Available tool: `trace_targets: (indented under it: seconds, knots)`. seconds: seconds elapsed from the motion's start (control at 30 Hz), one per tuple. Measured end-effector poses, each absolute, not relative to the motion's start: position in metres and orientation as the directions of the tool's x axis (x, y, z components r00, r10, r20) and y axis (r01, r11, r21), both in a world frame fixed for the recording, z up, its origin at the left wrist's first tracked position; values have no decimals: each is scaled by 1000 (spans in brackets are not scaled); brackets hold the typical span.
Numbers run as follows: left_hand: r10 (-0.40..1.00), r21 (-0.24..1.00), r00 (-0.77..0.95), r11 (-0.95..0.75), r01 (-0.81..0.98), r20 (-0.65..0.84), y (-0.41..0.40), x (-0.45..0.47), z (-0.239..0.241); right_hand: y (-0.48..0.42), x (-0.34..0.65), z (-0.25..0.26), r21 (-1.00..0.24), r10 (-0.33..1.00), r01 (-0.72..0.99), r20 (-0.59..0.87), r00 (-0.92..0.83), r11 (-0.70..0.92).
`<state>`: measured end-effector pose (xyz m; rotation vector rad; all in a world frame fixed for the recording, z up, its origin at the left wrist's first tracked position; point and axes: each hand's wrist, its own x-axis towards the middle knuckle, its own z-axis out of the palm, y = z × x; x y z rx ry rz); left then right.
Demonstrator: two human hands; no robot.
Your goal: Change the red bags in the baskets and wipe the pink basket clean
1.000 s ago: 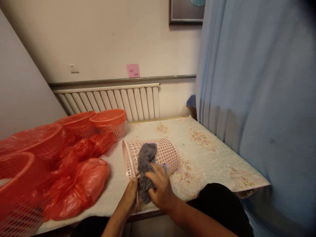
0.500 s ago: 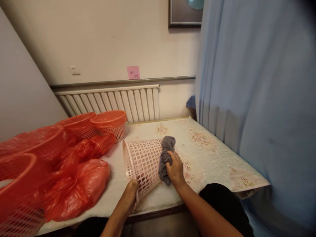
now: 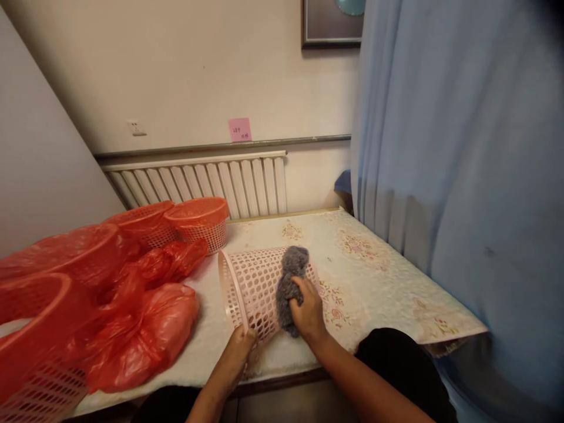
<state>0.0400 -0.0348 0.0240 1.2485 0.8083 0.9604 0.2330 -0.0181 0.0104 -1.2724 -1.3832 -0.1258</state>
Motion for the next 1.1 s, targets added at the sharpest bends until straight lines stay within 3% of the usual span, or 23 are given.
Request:
trace_targets:
  seconds: [0.17,0.3,0.4,0.53,0.73,0.9,1.1]
  knots:
    - [966,960,259,85,-266,-14,-40,49,36,-57,191,17,-269,445,637,886,-131,722]
    - [970,951,232,140,-276,-75,-42,48,42,-55,189,20,-178,382,621,900,-212,763]
    - [940,949,333,167,-267,-72,-40,47,42,-39,206,19,-245,447,690,886,-127,681]
    - [922,963,387,90,-253,15,-33,46,28,-12,240,11,-460,565,762,811,153,455]
    - [942,997,336,21,-69,3,-33,44,16,14,285,2,-772,626,622,550,552,130]
    - [941,998,337,13,-67,10,-36,43,27,13,278,5,-768,600,623,571,561,148]
    - [914,966,406,106,-237,-1,-39,46,38,-23,236,24,-584,602,717,745,288,380]
